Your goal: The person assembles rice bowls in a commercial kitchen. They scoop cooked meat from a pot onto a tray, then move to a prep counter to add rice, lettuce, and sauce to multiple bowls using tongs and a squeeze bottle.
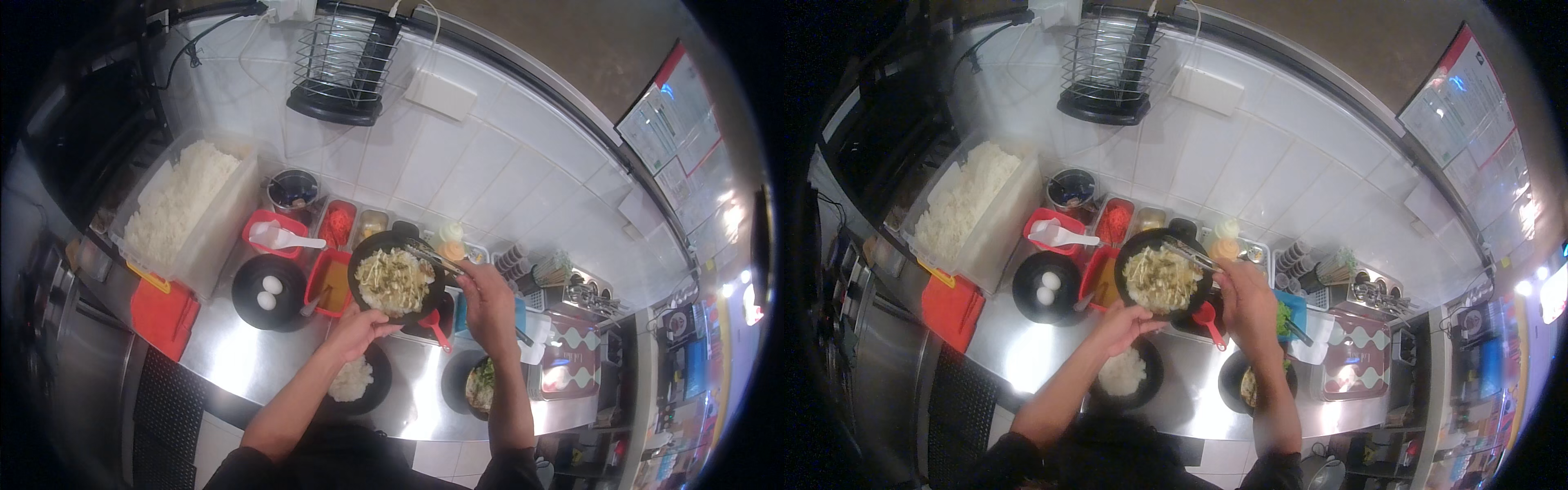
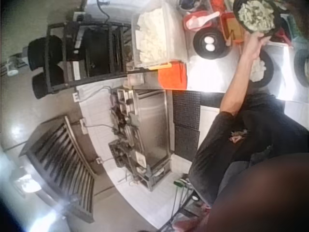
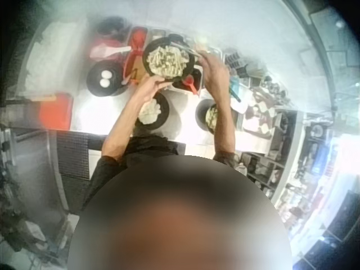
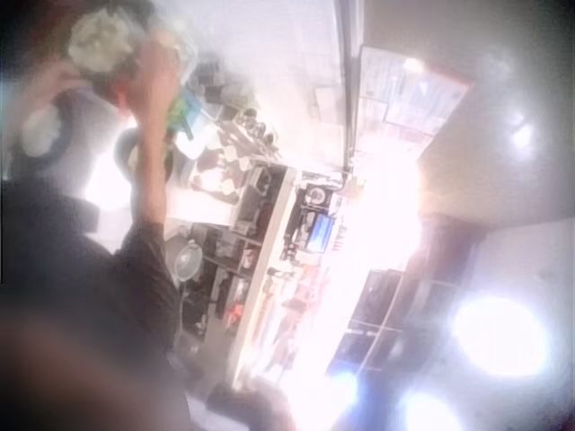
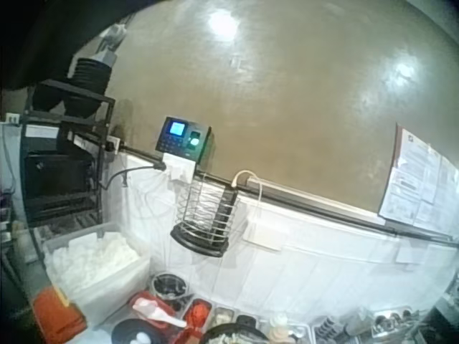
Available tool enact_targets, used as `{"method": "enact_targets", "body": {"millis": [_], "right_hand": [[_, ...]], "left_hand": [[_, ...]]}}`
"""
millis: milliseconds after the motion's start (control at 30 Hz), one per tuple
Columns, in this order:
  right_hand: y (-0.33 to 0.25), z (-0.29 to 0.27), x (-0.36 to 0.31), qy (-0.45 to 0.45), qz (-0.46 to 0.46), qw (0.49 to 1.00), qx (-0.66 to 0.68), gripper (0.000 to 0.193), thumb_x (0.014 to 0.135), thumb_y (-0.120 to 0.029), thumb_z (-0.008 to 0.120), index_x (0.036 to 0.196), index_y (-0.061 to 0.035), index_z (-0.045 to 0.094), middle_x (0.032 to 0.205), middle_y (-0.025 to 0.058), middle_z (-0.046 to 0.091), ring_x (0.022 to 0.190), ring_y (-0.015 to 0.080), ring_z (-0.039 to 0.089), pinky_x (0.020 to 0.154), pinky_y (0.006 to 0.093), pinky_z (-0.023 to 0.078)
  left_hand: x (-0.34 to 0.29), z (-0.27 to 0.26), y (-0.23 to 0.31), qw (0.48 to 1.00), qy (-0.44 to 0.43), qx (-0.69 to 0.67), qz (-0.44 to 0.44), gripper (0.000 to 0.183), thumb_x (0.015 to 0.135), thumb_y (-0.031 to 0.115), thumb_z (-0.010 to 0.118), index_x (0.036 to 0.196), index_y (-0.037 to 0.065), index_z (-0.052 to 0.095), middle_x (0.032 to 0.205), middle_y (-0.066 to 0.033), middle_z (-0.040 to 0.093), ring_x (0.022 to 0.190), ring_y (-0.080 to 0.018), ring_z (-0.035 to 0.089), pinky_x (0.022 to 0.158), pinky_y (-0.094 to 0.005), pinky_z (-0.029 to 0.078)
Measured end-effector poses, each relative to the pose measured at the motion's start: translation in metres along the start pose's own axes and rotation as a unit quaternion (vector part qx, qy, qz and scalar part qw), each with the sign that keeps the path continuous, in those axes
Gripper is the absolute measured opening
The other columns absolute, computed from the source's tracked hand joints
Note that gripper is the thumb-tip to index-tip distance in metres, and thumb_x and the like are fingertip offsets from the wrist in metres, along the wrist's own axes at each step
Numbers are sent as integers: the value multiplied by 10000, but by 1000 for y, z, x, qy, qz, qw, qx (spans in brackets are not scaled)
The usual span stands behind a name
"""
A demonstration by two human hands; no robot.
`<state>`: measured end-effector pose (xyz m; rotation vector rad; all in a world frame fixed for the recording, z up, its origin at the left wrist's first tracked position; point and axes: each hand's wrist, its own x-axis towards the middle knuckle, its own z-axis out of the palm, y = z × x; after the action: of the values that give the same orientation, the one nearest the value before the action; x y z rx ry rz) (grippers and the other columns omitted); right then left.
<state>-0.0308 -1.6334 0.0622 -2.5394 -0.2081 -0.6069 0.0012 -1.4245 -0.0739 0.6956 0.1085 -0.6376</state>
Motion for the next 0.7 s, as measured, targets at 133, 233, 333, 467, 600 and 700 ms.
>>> {"method": "enact_targets", "body": {"millis": [133,233,333,467,600,700], "right_hand": [[6,-4,0,22,-15,1000,-14,199,925,-49,644,1119,-39,682,902,143,638,809,304,625,740,363,491],[8,-8,-2,24,-15,999,-27,196,924,-52,646,1116,-44,684,899,138,640,801,299,625,733,363,492],[6,-9,-4,22,-26,999,-36,197,922,-52,647,1116,-48,685,902,134,642,800,296,626,725,364,493],[-1,-6,-2,48,-35,998,-38,198,916,-46,649,1110,-55,691,898,132,645,812,294,634,719,367,498],[-8,-4,-2,36,-77,996,-41,209,912,-46,650,1116,-57,696,898,126,650,837,304,642,737,379,506],[-13,-1,-8,27,-73,996,-34,241,914,-48,648,1152,-58,685,910,128,649,843,311,641,755,389,509]], "left_hand": [[-3,-4,3,1000,19,-1,6,580,892,-115,467,1444,-38,304,1375,-217,516,1197,-336,612,974,-469,582],[-3,-9,4,1000,16,-11,11,556,889,-120,472,1420,-50,323,1365,-219,523,1191,-342,614,976,-474,582],[-2,-14,3,999,14,-31,18,533,881,-129,482,1390,-60,338,1352,-223,527,1192,-352,612,985,-490,577],[0,-17,2,999,15,-46,9,514,873,-139,495,1358,-69,338,1353,-229,515,1209,-362,598,996,-508,571],[-6,-16,2,999,8,-53,5,558,873,-132,485,1402,-37,336,1373,-219,515,1238,-358,581,1021,-515,549],[-15,-12,-1,999,21,-35,5,555,876,-113,482,1417,-33,381,1387,-211,532,1263,-357,568,1055,-516,521]]}}
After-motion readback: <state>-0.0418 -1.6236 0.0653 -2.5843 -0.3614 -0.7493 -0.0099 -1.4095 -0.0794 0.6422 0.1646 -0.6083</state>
